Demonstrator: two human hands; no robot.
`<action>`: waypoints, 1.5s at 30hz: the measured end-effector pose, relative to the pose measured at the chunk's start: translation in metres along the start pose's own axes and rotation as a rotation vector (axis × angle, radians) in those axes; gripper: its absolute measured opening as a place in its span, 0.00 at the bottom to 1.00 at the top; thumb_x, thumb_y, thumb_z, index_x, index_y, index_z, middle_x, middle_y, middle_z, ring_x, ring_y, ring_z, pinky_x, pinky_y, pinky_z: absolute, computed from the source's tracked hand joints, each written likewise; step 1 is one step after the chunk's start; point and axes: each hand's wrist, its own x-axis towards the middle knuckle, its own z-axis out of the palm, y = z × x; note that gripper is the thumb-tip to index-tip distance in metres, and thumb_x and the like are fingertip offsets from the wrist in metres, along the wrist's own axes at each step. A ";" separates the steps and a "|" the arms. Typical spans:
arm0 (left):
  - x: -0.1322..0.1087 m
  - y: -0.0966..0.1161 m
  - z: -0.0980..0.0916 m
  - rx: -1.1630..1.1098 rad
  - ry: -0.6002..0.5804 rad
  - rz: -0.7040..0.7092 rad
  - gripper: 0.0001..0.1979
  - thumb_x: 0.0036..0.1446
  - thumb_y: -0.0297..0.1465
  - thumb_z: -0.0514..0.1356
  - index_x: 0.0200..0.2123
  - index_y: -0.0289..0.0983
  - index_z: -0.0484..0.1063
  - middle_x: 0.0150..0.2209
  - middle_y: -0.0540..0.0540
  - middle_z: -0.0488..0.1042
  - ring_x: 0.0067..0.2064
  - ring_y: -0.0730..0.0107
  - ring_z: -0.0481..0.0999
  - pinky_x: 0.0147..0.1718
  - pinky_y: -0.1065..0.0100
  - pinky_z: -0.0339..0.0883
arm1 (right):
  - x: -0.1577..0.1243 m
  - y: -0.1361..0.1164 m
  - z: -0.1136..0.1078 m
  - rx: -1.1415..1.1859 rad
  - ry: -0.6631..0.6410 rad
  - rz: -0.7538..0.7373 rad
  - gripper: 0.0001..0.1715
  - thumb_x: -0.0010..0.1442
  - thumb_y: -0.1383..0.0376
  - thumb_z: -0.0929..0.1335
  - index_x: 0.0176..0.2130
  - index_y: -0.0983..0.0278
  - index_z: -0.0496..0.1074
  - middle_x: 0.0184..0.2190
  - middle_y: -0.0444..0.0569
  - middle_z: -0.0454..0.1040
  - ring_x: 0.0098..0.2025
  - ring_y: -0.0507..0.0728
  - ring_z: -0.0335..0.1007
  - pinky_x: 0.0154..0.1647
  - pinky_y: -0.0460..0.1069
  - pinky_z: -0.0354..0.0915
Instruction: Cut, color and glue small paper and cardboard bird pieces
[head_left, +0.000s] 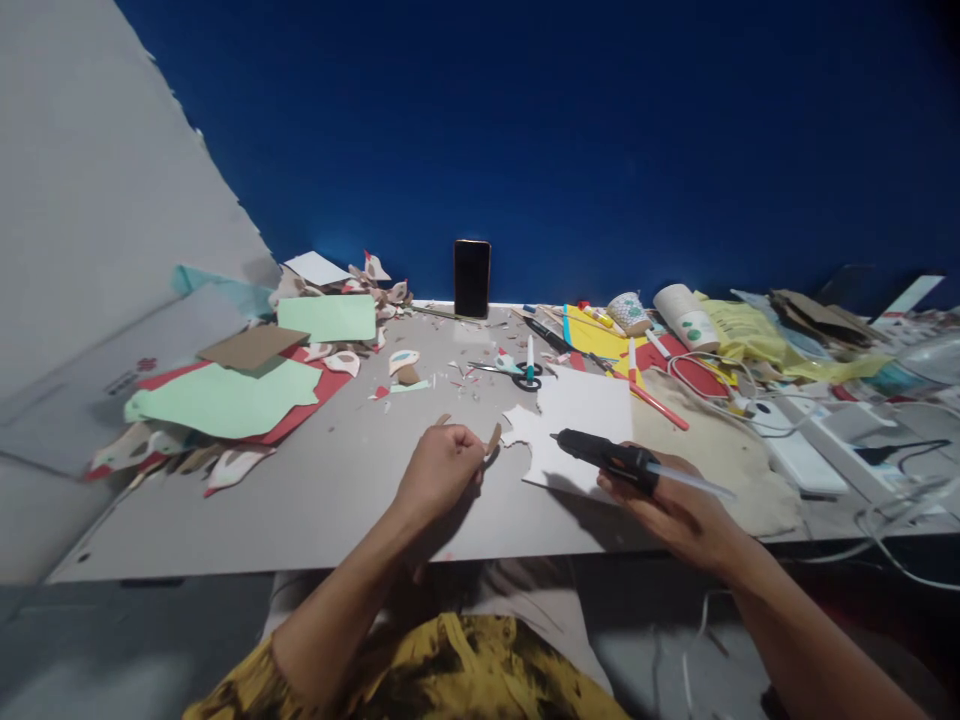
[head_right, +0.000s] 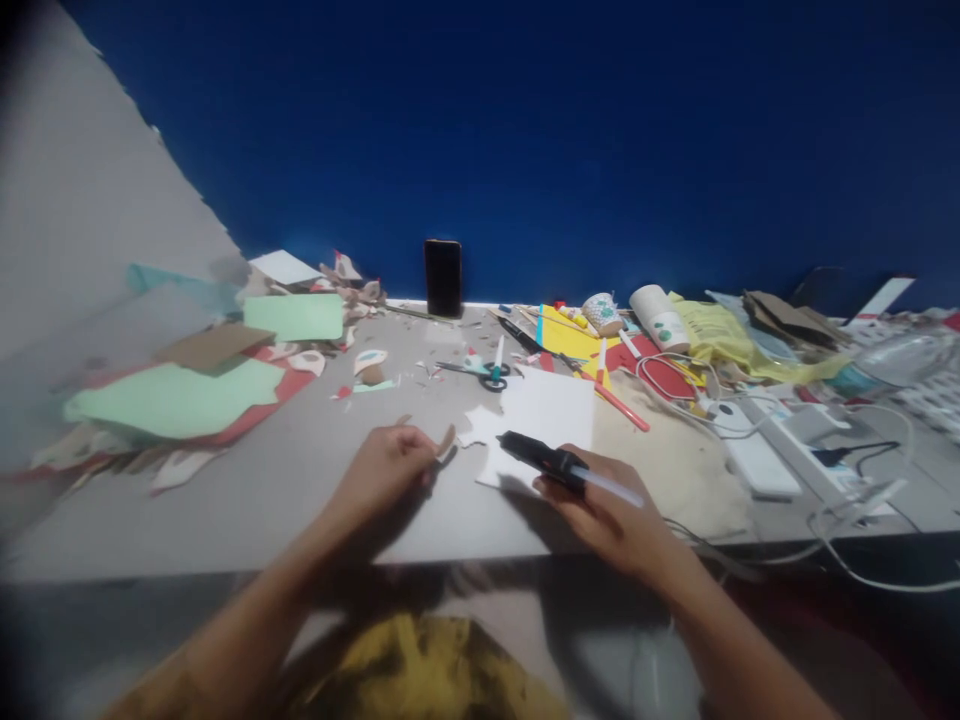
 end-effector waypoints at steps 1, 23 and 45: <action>0.003 -0.002 -0.002 0.081 0.019 0.030 0.12 0.47 0.27 0.63 0.15 0.39 0.70 0.16 0.49 0.72 0.22 0.68 0.70 0.30 0.65 0.66 | 0.001 0.000 0.001 -0.003 -0.002 -0.012 0.19 0.73 0.55 0.64 0.33 0.62 0.70 0.26 0.46 0.72 0.27 0.54 0.68 0.28 0.48 0.60; 0.033 -0.013 -0.040 0.671 0.236 0.096 0.08 0.59 0.30 0.61 0.27 0.39 0.70 0.34 0.41 0.75 0.33 0.60 0.71 0.33 0.64 0.52 | 0.015 -0.002 0.003 -0.074 -0.020 -0.126 0.17 0.74 0.58 0.61 0.37 0.62 0.72 0.29 0.47 0.74 0.27 0.54 0.69 0.28 0.48 0.59; -0.013 0.025 0.047 -0.657 -0.165 -0.087 0.12 0.43 0.26 0.68 0.30 0.37 0.67 0.21 0.50 0.75 0.22 0.66 0.79 0.24 0.66 0.75 | -0.002 -0.013 -0.006 -0.024 -0.020 -0.092 0.08 0.73 0.62 0.64 0.40 0.62 0.68 0.33 0.47 0.73 0.32 0.54 0.70 0.32 0.47 0.61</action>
